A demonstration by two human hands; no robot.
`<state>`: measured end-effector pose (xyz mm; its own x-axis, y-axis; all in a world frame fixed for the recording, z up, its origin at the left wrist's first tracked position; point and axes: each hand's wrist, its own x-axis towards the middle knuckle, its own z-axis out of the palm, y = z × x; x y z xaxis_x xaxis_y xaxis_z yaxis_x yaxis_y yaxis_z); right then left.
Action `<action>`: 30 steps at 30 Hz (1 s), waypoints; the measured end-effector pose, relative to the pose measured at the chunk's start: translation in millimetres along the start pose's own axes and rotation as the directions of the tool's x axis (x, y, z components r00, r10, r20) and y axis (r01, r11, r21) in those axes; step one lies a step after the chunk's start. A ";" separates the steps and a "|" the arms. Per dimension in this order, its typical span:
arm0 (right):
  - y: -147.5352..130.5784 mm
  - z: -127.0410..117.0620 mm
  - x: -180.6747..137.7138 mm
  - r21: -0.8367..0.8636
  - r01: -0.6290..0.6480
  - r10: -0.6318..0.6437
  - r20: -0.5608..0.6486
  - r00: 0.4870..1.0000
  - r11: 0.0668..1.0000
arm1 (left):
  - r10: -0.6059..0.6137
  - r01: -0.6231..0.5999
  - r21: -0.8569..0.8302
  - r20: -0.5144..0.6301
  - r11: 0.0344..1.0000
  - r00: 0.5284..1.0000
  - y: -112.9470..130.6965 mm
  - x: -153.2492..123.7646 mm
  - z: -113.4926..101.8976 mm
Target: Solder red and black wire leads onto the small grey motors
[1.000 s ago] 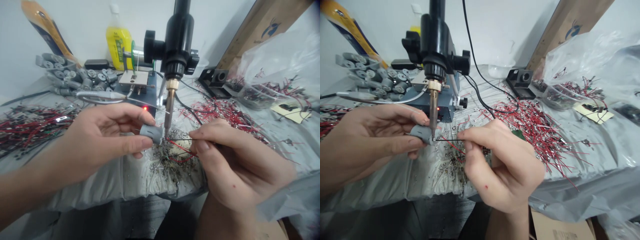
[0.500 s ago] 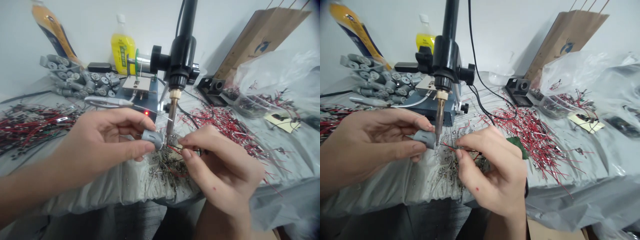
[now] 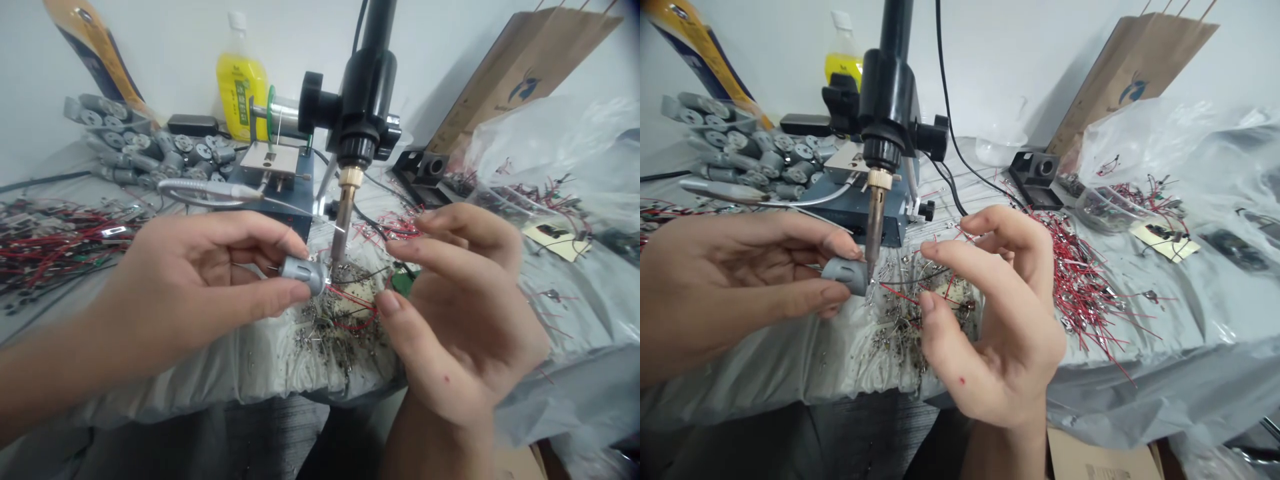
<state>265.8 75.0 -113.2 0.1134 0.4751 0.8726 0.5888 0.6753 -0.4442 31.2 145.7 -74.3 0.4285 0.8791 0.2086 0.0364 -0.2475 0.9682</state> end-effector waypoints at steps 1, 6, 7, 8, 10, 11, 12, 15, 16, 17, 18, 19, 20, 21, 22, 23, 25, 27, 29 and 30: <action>-0.3 -0.2 -0.1 0.006 -0.003 0.003 0.023 1.000 1.000 | 0.001 -0.001 0.003 0.002 1.000 1.000 -0.3 0.2 0.0; -6.0 -1.1 -0.9 0.027 -0.083 0.078 0.164 0.983 0.996 | 0.012 -0.012 0.020 0.025 1.000 1.000 -2.3 -0.8 -2.1; -6.6 -1.1 -0.9 0.027 -0.087 0.081 0.169 0.982 0.996 | 0.015 -0.016 0.024 0.024 1.000 1.000 -2.7 -1.4 -2.8; -6.7 -0.9 -0.9 0.023 -0.086 0.080 0.174 0.981 0.996 | 0.018 -0.019 0.030 0.026 0.999 1.000 -3.2 -2.1 -3.5; -6.0 -0.6 -0.6 0.009 -0.076 0.073 0.183 0.980 0.997 | 0.018 -0.019 0.043 0.031 0.999 0.999 -4.0 -3.2 -4.1; -5.4 -0.5 -0.4 0.002 -0.072 0.070 0.186 0.980 0.997 | 0.017 -0.018 0.043 0.031 0.999 0.999 -4.4 -3.4 -4.1; -4.9 -0.3 -0.3 -0.002 -0.071 0.070 0.185 0.980 0.998 | 0.016 -0.017 0.041 0.027 0.999 0.999 -4.7 -3.5 -3.9; -4.6 0.5 -0.2 -0.011 -0.074 0.075 0.184 0.980 0.997 | 0.024 -0.025 0.041 0.015 0.999 1.000 -5.3 -3.4 -3.1; -4.8 0.9 -0.2 -0.012 -0.073 0.074 0.181 0.981 0.997 | 0.026 -0.027 0.049 0.015 0.998 1.000 -5.5 -3.4 -3.2; -5.1 1.4 -0.2 -0.015 -0.070 0.072 0.176 0.982 0.997 | 0.029 -0.030 0.060 0.015 0.998 0.999 -5.8 -3.5 -3.4; -5.4 1.9 -0.2 -0.020 -0.065 0.067 0.172 0.983 0.998 | 0.036 -0.037 0.072 0.016 0.997 0.999 -6.3 -3.7 -3.8; -5.7 2.3 -0.2 -0.027 -0.060 0.064 0.169 0.983 0.998 | 0.042 -0.043 0.084 0.016 0.996 0.999 -6.8 -4.0 -4.2; -5.9 2.7 -0.2 -0.035 -0.057 0.062 0.165 0.984 0.998 | 0.049 -0.050 0.095 0.014 0.994 0.999 -7.3 -4.3 -4.5; -6.0 2.9 -0.3 -0.044 -0.057 0.064 0.160 0.985 0.997 | 0.058 -0.058 0.101 0.010 0.993 0.998 -7.7 -4.6 -4.6; -6.0 2.9 -0.4 -0.052 -0.058 0.066 0.158 0.985 0.997 | 0.062 -0.062 0.103 0.004 0.993 0.998 -8.0 -4.8 -4.5; -5.9 2.8 -0.6 -0.055 -0.056 0.064 0.158 0.985 0.997 | 0.060 -0.060 0.101 -0.001 0.993 0.998 -8.1 -4.9 -4.0; -5.8 2.5 -1.0 -0.052 -0.055 0.063 0.167 0.984 0.997 | 0.045 -0.043 0.085 -0.015 0.995 0.999 -7.7 -4.8 -2.4; -5.7 2.5 -1.5 -0.057 -0.051 0.061 0.171 0.983 0.997 | 0.032 -0.030 0.077 -0.023 0.997 0.999 -6.6 -4.6 -0.5; -5.8 2.9 -1.7 -0.086 -0.059 0.072 0.146 0.987 0.994 | 0.036 -0.033 0.082 -0.029 0.996 0.999 -5.6 -4.7 0.7; -5.9 3.3 -1.8 -0.105 -0.064 0.077 0.130 0.989 0.992 | 0.043 -0.040 0.089 -0.030 0.995 0.999 -5.4 -4.9 1.0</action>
<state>259.5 72.0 -112.9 0.0538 0.5951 0.8018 0.6608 0.5808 -0.4754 29.8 142.3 -80.7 0.4024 0.8796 0.2536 0.0998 -0.3176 0.9430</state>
